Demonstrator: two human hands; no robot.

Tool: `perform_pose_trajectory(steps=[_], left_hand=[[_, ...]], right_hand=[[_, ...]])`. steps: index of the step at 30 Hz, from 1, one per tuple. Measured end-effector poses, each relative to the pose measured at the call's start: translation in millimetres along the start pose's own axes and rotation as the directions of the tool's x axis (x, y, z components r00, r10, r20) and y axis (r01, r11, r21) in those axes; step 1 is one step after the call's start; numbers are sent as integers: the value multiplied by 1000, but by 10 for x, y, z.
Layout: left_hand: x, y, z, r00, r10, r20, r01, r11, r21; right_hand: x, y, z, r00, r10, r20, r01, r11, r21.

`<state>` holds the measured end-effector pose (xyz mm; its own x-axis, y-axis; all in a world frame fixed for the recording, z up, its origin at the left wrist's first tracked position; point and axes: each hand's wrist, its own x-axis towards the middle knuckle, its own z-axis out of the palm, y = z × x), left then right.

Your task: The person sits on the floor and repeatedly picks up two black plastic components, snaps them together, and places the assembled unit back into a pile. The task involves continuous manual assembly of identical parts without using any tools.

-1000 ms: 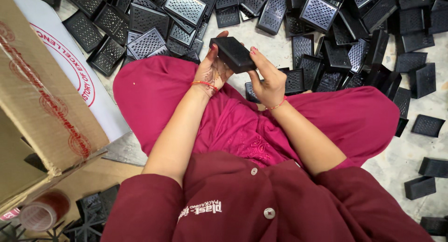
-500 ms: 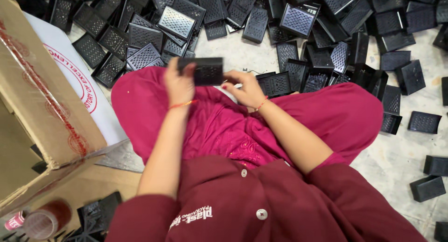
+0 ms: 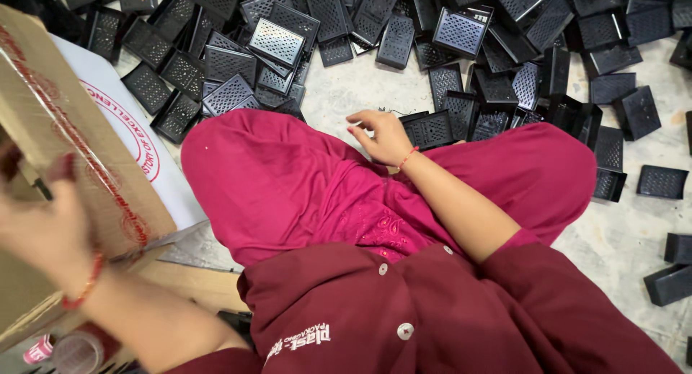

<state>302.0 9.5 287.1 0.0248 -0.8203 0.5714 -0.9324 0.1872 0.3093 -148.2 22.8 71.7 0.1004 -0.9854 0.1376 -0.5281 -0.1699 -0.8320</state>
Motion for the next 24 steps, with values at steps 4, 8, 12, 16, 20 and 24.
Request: perform_pose_trajectory(steps=[4,8,12,16,20,24], left_hand=[[-137,483,540,985,174,-1,-167,945,-281],[-235,1257,1650,871,76,486,394,485,-781],[-622,1701,2763,577,126,807,788,-346,-510],[-971,1662,3282,322,69,944,940,-138,-311],[-966,1567,3332,317,210,925,948,-79,-307],[-894,1617,3331,264,211,941,964,-55,-259]], right_hand=[[241,331,-52,985,107,-137,-100,993,59],[710,758,-346,934,158,-320,-168,986,-4],[813,842,-464,899,204,-389,-313,918,-244],[792,745,-371,930,134,-343,-264,892,-367],[949,659,-323,957,42,-286,-175,872,-458],[1078,682,-258,974,11,-228,-141,815,-562]])
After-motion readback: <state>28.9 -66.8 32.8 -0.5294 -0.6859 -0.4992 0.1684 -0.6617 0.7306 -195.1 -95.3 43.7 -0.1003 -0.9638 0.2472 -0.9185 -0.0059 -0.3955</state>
